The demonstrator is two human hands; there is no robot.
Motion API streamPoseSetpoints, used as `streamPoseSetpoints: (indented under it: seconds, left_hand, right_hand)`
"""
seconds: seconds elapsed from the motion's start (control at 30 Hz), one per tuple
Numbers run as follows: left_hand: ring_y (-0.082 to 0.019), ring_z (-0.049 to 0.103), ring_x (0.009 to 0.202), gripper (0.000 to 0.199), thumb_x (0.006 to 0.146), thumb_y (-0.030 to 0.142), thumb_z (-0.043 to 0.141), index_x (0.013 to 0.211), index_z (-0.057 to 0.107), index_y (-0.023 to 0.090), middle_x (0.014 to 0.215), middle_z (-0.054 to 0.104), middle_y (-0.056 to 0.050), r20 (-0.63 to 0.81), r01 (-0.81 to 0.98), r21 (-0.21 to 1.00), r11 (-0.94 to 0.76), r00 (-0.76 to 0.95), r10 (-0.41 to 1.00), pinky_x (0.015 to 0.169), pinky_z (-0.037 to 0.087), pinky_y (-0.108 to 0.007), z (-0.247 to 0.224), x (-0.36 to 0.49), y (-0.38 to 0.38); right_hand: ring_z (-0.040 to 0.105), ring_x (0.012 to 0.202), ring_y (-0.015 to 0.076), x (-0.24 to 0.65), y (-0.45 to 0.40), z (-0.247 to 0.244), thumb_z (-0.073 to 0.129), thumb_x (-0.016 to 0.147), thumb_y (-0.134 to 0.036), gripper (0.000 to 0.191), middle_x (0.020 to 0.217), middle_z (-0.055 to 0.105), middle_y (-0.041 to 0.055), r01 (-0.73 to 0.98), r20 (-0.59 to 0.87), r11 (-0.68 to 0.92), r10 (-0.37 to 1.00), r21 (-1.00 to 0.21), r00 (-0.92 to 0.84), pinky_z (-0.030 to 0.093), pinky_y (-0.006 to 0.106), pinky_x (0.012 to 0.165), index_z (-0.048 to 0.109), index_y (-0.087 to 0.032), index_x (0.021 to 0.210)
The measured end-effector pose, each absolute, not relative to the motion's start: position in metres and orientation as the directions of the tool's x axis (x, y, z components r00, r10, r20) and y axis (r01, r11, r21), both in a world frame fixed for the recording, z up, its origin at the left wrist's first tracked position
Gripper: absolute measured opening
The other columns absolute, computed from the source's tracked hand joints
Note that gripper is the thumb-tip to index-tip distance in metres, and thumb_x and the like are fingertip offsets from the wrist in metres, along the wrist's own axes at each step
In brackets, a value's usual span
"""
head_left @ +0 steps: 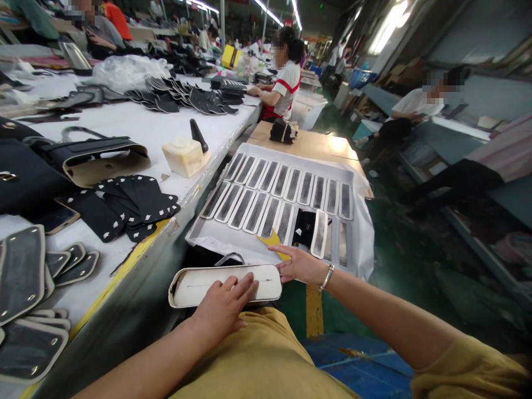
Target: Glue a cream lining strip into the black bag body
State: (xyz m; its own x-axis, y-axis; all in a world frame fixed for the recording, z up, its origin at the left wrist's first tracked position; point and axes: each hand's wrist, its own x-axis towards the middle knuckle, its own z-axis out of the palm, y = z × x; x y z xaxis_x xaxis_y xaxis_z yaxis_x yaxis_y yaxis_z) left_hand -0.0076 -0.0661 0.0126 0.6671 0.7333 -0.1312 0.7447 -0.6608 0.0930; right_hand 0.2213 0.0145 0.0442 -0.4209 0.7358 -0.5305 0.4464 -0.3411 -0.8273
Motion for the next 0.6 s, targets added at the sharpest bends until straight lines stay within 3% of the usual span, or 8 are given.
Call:
streamPoseSetpoints:
  seconds: [0.07,0.13,0.2,0.27,0.37,0.43,0.5,0.6]
  left_hand:
    - [-0.029,0.043,0.106,0.08,0.073,0.051,0.063,0.139,0.028,0.023,0.146,0.029,-0.01,-0.146,0.745,0.087,-0.662,0.667,0.731,0.075,0.042,-0.039,0.012,-0.007,-0.066]
    - [-0.029,0.043,0.106,0.082,0.072,0.052,0.063,0.14,0.027,0.023,0.146,0.028,-0.01,-0.151,0.745,0.082,-0.662,0.665,0.731,0.074,0.043,-0.039,0.012,-0.007,-0.065]
    - [-0.029,0.044,0.106,0.083,0.072,0.052,0.063,0.14,0.026,0.023,0.146,0.027,-0.011,-0.15,0.746,0.08,-0.661,0.665,0.732,0.074,0.043,-0.039,0.01,-0.007,-0.065]
    - [-0.029,0.044,0.106,0.084,0.071,0.053,0.063,0.141,0.024,0.024,0.147,0.026,-0.011,-0.149,0.746,0.078,-0.662,0.665,0.732,0.073,0.044,-0.039,0.009,-0.008,-0.066]
    - [-0.029,0.044,0.107,0.084,0.072,0.052,0.063,0.141,0.023,0.025,0.147,0.026,-0.011,-0.145,0.743,0.072,-0.665,0.667,0.73,0.074,0.044,-0.039,0.007,-0.009,-0.066]
    - [-0.029,0.044,0.107,0.081,0.073,0.051,0.062,0.14,0.025,0.025,0.146,0.027,-0.011,-0.134,0.744,0.073,-0.665,0.668,0.732,0.074,0.044,-0.039,0.007,-0.009,-0.066]
    - [-0.028,0.044,0.107,0.076,0.075,0.049,0.06,0.139,0.027,0.025,0.145,0.029,-0.011,-0.118,0.744,0.078,-0.663,0.668,0.735,0.075,0.043,-0.039,0.007,-0.008,-0.066]
    - [-0.028,0.044,0.105,0.075,0.077,0.05,0.058,0.14,0.024,0.026,0.143,0.033,-0.01,-0.1,0.746,0.087,-0.661,0.666,0.739,0.075,0.042,-0.039,0.009,-0.003,-0.066]
  right_hand:
    - [0.061,0.084,0.0137,0.219,0.018,0.046,0.05,0.068,-0.007,0.069,0.134,0.037,0.0107,0.55,-0.507,-0.2,0.71,-0.811,-0.489,0.055,0.028,0.066,0.036,-0.023,0.134]
    - [0.06,0.08,0.0117,0.216,0.02,0.051,0.048,0.068,-0.004,0.07,0.132,0.037,0.0114,0.653,-0.426,0.043,0.725,-0.756,-0.541,0.053,0.03,0.071,0.037,-0.022,0.134]
    - [0.058,0.082,0.0123,0.213,0.021,0.057,0.048,0.069,-0.003,0.069,0.125,0.043,0.0127,0.716,-0.348,0.27,0.73,-0.643,-0.588,0.049,0.031,0.081,0.035,-0.017,0.136]
    - [0.058,0.087,0.0151,0.212,0.021,0.062,0.053,0.07,-0.007,0.07,0.122,0.045,0.0136,0.758,-0.308,0.387,0.744,-0.526,-0.593,0.046,0.031,0.083,0.033,-0.015,0.136]
    - [0.058,0.088,0.0203,0.219,0.023,0.059,0.065,0.068,-0.024,0.07,0.119,0.049,0.0149,0.847,-0.296,0.381,0.817,-0.37,-0.496,0.046,0.033,0.078,0.038,-0.012,0.131]
    - [0.059,0.081,0.0217,0.226,0.025,0.052,0.067,0.066,-0.038,0.06,0.103,0.059,0.0132,0.901,-0.374,0.293,0.835,-0.321,-0.405,0.047,0.032,0.07,0.049,-0.011,0.116]
    - [0.061,0.067,0.0197,0.229,0.025,0.044,0.058,0.073,-0.046,0.04,0.079,0.064,0.0085,0.928,-0.583,0.18,0.734,-0.326,-0.347,0.047,0.029,0.059,0.057,-0.012,0.096]
    - [0.056,0.046,0.0129,0.229,0.024,0.037,0.038,0.087,-0.035,0.031,0.057,0.059,0.0029,0.926,-0.796,0.078,0.487,-0.37,-0.359,0.043,0.024,0.048,0.058,-0.015,0.074]
